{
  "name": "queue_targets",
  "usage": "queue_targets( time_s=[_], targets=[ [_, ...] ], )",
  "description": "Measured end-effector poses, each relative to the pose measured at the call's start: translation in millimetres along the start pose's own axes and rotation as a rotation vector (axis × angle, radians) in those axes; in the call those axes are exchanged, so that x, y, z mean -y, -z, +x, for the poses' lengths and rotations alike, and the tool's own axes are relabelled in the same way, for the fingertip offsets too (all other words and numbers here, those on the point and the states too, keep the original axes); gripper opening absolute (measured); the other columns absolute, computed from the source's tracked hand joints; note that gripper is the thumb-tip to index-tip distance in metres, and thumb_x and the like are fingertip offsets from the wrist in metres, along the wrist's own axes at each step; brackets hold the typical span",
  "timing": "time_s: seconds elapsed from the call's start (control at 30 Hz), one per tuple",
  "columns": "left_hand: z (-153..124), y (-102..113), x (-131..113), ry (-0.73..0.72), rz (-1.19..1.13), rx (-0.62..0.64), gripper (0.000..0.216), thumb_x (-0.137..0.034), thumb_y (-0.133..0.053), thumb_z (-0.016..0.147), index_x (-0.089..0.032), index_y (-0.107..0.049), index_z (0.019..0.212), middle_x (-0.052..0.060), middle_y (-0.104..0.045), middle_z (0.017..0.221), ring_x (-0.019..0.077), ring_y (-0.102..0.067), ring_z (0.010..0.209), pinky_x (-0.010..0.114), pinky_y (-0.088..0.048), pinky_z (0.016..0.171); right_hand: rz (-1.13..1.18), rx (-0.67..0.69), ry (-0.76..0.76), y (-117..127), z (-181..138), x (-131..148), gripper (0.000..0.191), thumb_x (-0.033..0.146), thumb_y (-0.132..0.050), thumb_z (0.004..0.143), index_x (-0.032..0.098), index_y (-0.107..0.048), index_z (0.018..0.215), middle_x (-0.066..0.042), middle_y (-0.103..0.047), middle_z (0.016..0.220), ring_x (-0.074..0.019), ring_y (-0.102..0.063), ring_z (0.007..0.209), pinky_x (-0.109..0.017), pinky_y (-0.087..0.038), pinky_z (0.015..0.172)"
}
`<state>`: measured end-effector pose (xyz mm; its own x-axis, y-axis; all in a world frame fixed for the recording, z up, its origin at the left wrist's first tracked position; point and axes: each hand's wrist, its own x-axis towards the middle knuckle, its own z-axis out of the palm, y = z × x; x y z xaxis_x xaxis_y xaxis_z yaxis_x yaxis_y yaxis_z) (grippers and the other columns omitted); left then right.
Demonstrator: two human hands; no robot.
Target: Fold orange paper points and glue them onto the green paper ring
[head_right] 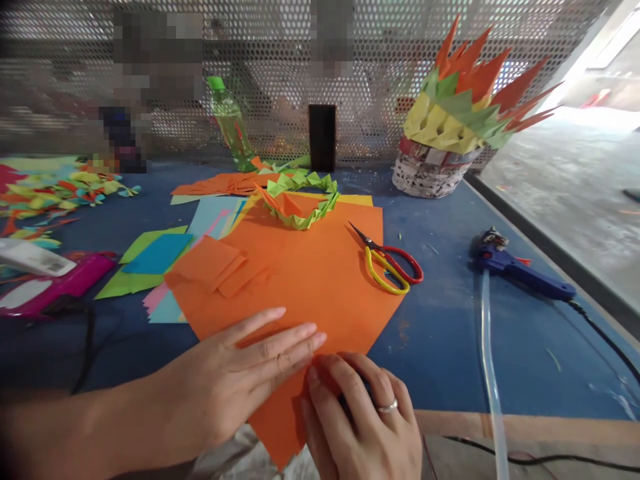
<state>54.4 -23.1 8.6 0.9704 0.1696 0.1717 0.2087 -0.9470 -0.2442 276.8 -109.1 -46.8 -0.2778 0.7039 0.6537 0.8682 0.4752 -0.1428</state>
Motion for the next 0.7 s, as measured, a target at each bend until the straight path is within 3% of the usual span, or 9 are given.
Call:
queue_targets(
  time_s=[0.13, 0.4, 0.57, 0.7],
  targets=[
    [4, -1, -11, 0.031, 0.023, -0.04, 0.041, -0.014, -0.037, 0.104, 0.0, -0.063, 0.132, 0.019, -0.045, 0.157, 0.03, -0.027, 0.153, 0.05, -0.015, 0.126, 0.002, -0.005, -0.027, 0, -1, 1, 0.022, 0.022, -0.07, 0.09, 0.023, -0.075, 0.112, 0.001, -0.076, 0.113, -0.0188, -0.064, 0.107, -0.03, -0.046, 0.089],
    [-7, -9, 1, 0.217, -0.042, -0.047, 0.042, -0.011, -0.04, 0.1, -0.005, -0.06, 0.136, 0.012, -0.049, 0.157, 0.0316, -0.036, 0.148, 0.055, -0.027, 0.122, 0.062, 0.019, -0.087, 5, 3, 9, 0.019, 0.022, -0.065, 0.094, 0.025, -0.073, 0.11, 0.003, -0.075, 0.114, -0.0168, -0.061, 0.108, -0.029, -0.043, 0.091],
    [-8, -13, 27, 0.267, -0.435, -0.307, 0.055, 0.002, -0.036, 0.093, -0.016, -0.06, 0.138, 0.009, -0.067, 0.138, 0.0214, -0.058, 0.132, 0.044, -0.048, 0.112, 0.105, -0.045, -0.131, 7, 8, 15, 0.016, 0.022, -0.058, 0.099, 0.024, -0.074, 0.102, 0.0, -0.075, 0.107, -0.0174, -0.061, 0.105, -0.03, -0.042, 0.09],
    [-1, -14, 48, 0.262, -0.625, -0.238, 0.049, -0.001, -0.039, 0.096, -0.017, -0.064, 0.135, 0.009, -0.072, 0.129, 0.0182, -0.067, 0.121, 0.035, -0.052, 0.107, 0.116, -0.021, -0.139, 8, 9, 18, 0.017, 0.022, -0.057, 0.099, 0.023, -0.073, 0.106, -0.002, -0.074, 0.109, -0.0186, -0.061, 0.106, -0.032, -0.042, 0.09]
  ],
)
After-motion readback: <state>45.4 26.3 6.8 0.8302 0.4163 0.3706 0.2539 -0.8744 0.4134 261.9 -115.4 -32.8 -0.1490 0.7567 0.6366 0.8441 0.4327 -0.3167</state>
